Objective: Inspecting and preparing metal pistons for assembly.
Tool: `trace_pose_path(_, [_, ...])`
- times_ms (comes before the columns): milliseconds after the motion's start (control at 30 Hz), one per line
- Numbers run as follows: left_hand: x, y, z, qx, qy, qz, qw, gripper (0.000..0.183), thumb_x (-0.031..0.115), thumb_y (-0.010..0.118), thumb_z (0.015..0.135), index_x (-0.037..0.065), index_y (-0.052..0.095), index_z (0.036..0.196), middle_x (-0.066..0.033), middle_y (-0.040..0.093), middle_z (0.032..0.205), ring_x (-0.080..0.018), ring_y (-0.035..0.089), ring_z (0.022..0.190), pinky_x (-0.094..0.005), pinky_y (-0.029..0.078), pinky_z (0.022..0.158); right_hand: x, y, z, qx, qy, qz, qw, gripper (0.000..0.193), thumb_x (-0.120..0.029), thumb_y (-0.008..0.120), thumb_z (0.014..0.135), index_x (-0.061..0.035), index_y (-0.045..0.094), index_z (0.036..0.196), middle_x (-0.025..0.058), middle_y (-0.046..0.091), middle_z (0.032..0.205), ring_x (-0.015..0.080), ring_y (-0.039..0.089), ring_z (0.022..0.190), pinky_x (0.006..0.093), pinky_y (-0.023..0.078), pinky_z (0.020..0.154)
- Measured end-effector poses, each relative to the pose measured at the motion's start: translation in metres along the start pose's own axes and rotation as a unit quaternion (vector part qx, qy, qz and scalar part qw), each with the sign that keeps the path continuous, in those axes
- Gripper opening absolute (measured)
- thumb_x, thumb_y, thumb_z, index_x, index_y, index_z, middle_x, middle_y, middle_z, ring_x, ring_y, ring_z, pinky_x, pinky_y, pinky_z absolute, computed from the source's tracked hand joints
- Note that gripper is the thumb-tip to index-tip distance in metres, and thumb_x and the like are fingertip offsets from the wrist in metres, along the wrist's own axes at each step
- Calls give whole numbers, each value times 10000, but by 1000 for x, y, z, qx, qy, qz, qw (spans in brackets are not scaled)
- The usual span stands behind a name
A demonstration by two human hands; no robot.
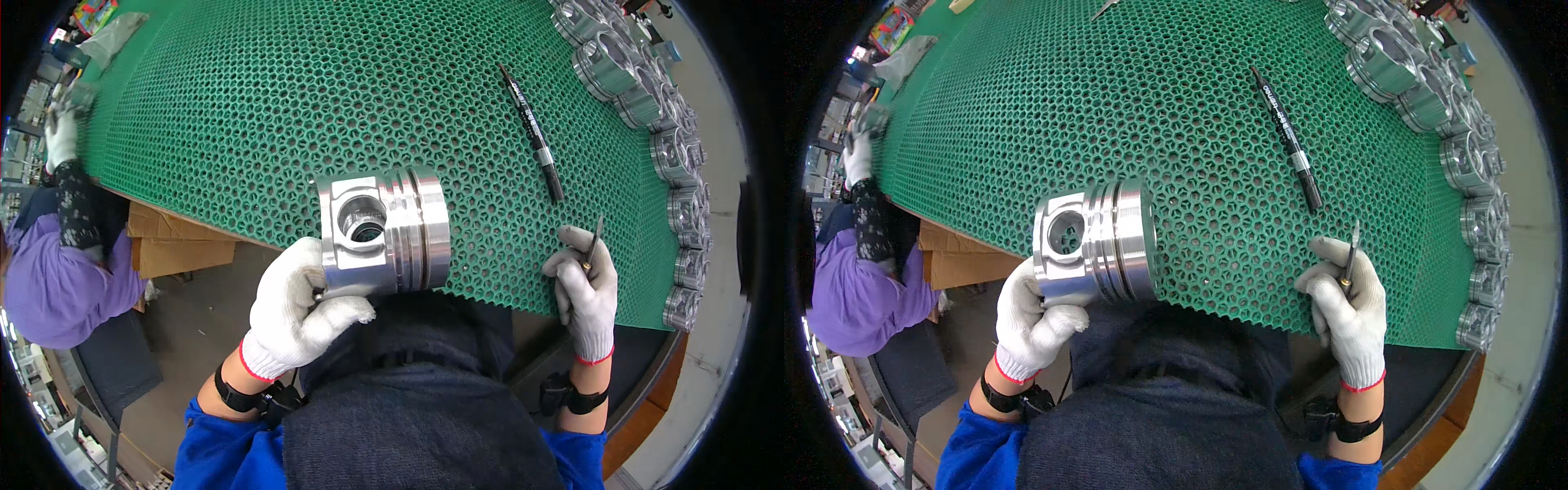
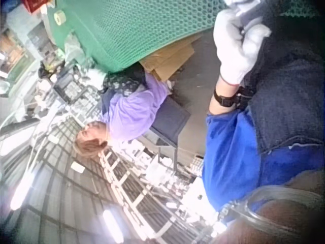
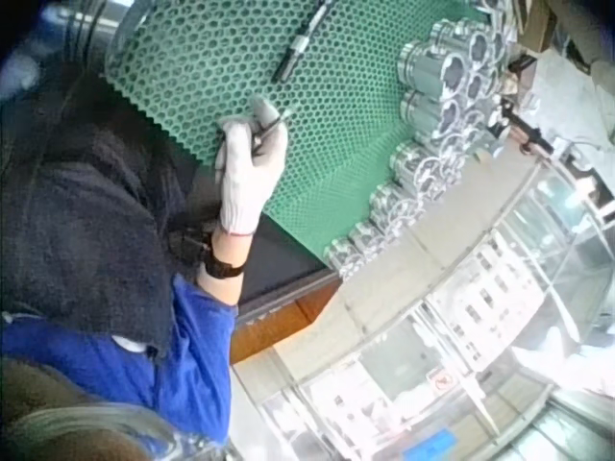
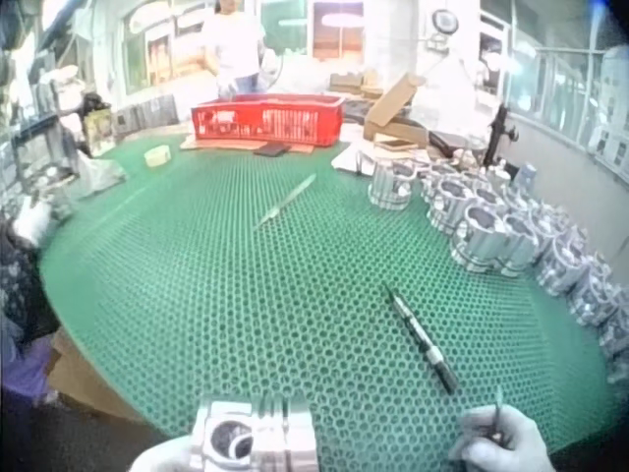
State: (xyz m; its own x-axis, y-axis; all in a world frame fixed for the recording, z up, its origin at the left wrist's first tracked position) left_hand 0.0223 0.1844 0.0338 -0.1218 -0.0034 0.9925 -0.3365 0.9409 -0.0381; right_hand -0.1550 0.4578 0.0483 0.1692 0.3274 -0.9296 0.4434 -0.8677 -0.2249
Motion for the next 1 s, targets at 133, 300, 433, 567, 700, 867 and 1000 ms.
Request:
trace_pose_path(133, [-11, 1, -3, 12, 66, 66, 996, 376, 227, 832, 698, 25, 686, 979, -130, 657, 905, -298, 629, 778, -366, 492, 715, -3, 3, -1, 4, 12, -29, 1000, 456, -187, 631, 852, 53, 532, 1226, 118, 670, 855, 37, 421, 425, 184, 330, 371])
trace_pose_path(300, [-6, -3, 3, -6, 92, 111, 990, 391, 230, 830, 709, 18, 680, 1003, -122, 663, 905, -282, 631, 768, -361, 494, 704, -7, 5, 0, 8, 15, -33, 999, 433, -164, 614, 856, 57, 532, 1220, 124, 669, 852, 39, 427, 424, 182, 332, 370])
trace_pose_path(433, [1, -2, 13, 36, 11, 51, 998, 387, 199, 826, 729, -13, 668, 1011, -128, 670, 940, -247, 650, 774, -336, 507, 713, -4, 2, 2, -4, 12, -13, 1000, 420, -142, 600, 861, 68, 527, 1217, 140, 665, 845, 45, 426, 408, 185, 336, 363])
trace_pose_path(567, [1, 5, 25, 95, 81, -73, 989, 561, 158, 808, 790, -58, 514, 1215, -115, 672, 1054, -183, 672, 921, -307, 536, 825, -5, -1, 2, -15, 17, 9, 1000, 415, -93, 576, 841, 82, 520, 1214, 155, 662, 841, 51, 418, 392, 188, 337, 357])
trace_pose_path(700, [4, -4, 45, 50, 113, 24, 992, 613, 169, 802, 799, -47, 467, 1264, -131, 670, 1096, -177, 663, 951, -316, 534, 856, -4, -3, 2, -17, 23, 43, 999, 421, -62, 559, 823, 91, 512, 1213, 161, 658, 835, 52, 416, 388, 189, 337, 354])
trace_pose_path(867, [13, -5, 60, -19, 42, 188, 981, 311, 147, 724, 855, -12, 623, 1103, -117, 684, 1057, -173, 662, 859, -323, 527, 769, -2, -4, 4, -13, 27, 66, 997, 430, -33, 530, 803, 94, 504, 1213, 167, 650, 820, 55, 419, 383, 193, 338, 351])
trace_pose_path(1000, [27, -8, 68, 65, 69, 27, 995, 294, 134, 652, 912, -13, 598, 1161, -118, 689, 1015, -155, 640, 909, -280, 496, 817, 2, -6, 6, -14, 27, 67, 997, 439, -47, 538, 799, 90, 505, 1215, 172, 650, 821, 63, 427, 375, 194, 349, 343])
Point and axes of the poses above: each hand's wrist, its own z-axis towards the middle knuckle, its own y-axis out of the palm, x = y × z, the point moved 2 cm from there along z, towards the middle knuckle
